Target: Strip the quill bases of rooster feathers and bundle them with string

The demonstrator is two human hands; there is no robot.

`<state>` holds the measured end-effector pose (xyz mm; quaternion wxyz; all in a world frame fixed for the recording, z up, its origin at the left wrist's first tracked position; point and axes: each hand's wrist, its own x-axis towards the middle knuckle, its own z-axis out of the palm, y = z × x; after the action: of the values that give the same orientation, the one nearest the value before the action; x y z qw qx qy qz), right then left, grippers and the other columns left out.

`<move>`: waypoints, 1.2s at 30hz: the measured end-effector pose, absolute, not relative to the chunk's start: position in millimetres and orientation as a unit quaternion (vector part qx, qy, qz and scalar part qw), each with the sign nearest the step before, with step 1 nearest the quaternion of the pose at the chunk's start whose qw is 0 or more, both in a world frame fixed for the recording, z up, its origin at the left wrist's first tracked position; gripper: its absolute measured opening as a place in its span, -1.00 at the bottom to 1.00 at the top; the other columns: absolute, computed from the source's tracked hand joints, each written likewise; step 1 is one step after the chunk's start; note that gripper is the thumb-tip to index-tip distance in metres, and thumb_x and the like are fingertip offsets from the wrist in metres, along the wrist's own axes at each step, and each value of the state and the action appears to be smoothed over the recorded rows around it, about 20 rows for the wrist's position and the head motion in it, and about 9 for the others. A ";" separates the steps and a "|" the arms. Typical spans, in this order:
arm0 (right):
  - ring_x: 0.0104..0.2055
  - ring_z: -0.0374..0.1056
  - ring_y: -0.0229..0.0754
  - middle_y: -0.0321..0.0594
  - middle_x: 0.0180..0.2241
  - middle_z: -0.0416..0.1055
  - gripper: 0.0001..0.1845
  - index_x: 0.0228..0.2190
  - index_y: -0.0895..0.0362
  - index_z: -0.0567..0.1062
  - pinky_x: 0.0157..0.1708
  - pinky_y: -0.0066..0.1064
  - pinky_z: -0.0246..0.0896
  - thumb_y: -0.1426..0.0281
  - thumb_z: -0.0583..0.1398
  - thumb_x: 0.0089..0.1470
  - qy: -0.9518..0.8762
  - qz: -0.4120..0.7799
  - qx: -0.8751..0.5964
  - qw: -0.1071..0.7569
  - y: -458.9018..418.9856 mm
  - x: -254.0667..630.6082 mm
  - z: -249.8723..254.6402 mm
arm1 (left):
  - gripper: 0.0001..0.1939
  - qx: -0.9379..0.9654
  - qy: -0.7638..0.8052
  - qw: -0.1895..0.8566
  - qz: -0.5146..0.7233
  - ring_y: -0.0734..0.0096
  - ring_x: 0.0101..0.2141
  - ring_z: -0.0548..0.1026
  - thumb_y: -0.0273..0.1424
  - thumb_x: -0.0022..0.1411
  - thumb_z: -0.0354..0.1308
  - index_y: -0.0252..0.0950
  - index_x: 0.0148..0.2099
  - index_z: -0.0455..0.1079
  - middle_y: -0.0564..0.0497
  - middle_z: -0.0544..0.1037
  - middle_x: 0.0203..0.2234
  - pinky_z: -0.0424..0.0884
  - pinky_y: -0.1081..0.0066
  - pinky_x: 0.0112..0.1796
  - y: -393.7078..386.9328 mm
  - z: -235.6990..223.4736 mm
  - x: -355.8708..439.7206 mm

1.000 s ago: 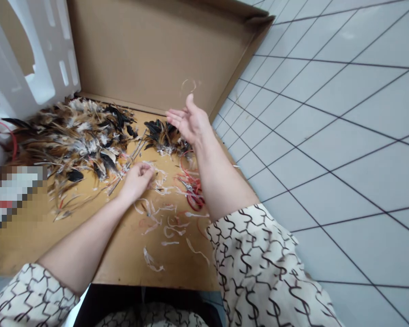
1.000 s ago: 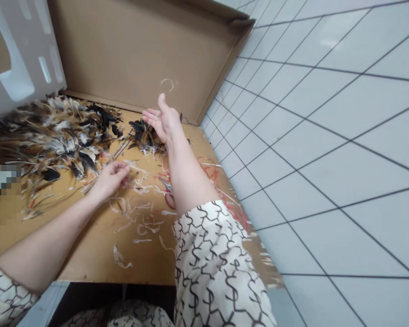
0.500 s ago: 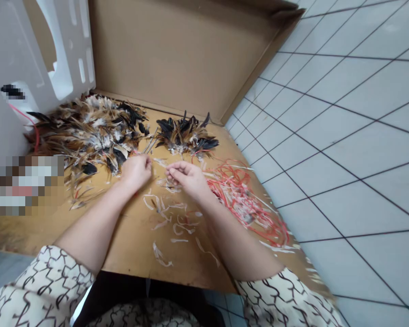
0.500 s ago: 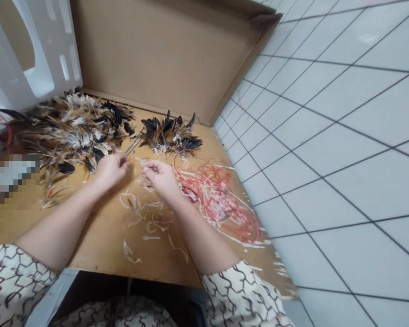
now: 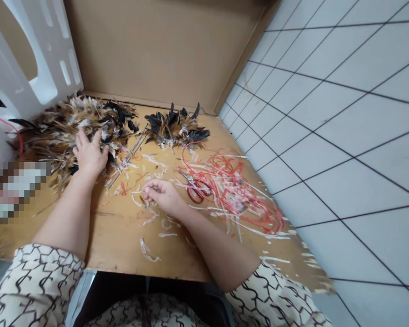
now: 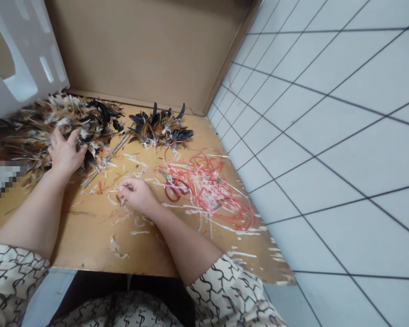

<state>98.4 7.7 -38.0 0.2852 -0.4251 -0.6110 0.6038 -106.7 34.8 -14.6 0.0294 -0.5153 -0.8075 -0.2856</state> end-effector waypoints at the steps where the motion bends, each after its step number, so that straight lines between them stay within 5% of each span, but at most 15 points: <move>1: -0.62 0.20 -0.42 -0.41 -0.67 0.31 -0.86 -0.62 0.17 0.35 -0.52 -0.55 0.13 0.55 0.12 -0.10 -0.620 0.597 -0.423 0.283 7.7 98.7 -39.7 | -0.47 -0.525 -0.804 0.023 -0.278 -0.20 0.21 -0.01 -0.24 0.15 -0.02 -0.21 0.17 0.20 -0.28 -0.04 0.26 0.09 -0.15 0.05 36.2 -16.9 -109.0; 6: -0.62 0.19 -0.42 -0.41 -0.67 0.29 -0.83 -0.63 0.16 0.35 -0.51 -0.54 0.11 0.55 0.10 -0.08 -0.655 0.570 -0.415 0.272 6.9 100.0 -44.2 | -0.53 -0.545 -0.802 -0.001 -0.246 -0.29 0.14 0.11 -0.19 0.14 -0.04 -0.20 0.08 0.30 -0.32 0.17 0.18 0.16 -0.23 -0.06 44.0 -30.6 -119.9; 11: -0.60 0.19 -0.42 -0.41 -0.67 0.29 -0.82 -0.64 0.16 0.35 -0.50 -0.54 0.08 0.58 0.09 -0.09 -0.666 0.561 -0.412 0.269 5.1 100.2 -42.0 | -0.56 -0.587 -0.794 0.002 -0.160 -0.16 -0.01 0.33 -0.27 0.16 -0.12 -0.36 -0.02 0.37 -0.37 0.44 -0.06 0.29 -0.02 -0.11 45.0 -30.4 -114.6; 27: -0.59 0.21 -0.41 -0.40 -0.66 0.30 -0.80 -0.64 0.16 0.36 -0.48 -0.53 0.09 0.60 0.08 -0.09 -0.661 0.565 -0.415 0.268 3.7 99.5 -37.1 | -0.64 -0.685 -0.709 -0.057 -0.154 0.09 -0.09 0.46 -0.37 0.05 0.01 -0.34 -0.12 0.45 -0.20 0.54 -0.14 0.31 0.29 -0.07 34.2 -21.6 -61.8; 36: -0.59 0.26 -0.40 -0.42 -0.67 0.32 -0.85 -0.60 0.16 0.37 -0.46 -0.52 0.16 0.59 0.10 -0.10 -0.631 0.598 -0.407 0.282 7.0 101.7 -37.4 | -0.64 -0.677 -0.662 -0.211 -0.245 0.26 -0.26 0.52 -0.31 0.08 0.04 -0.30 -0.08 0.45 -0.06 0.59 -0.28 0.38 0.38 -0.20 30.2 -19.6 -53.6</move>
<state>101.7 7.0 -37.4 0.2816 -0.4065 -0.6306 0.5982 -53.6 30.2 -19.6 -0.2109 -0.6766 -0.6616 -0.2450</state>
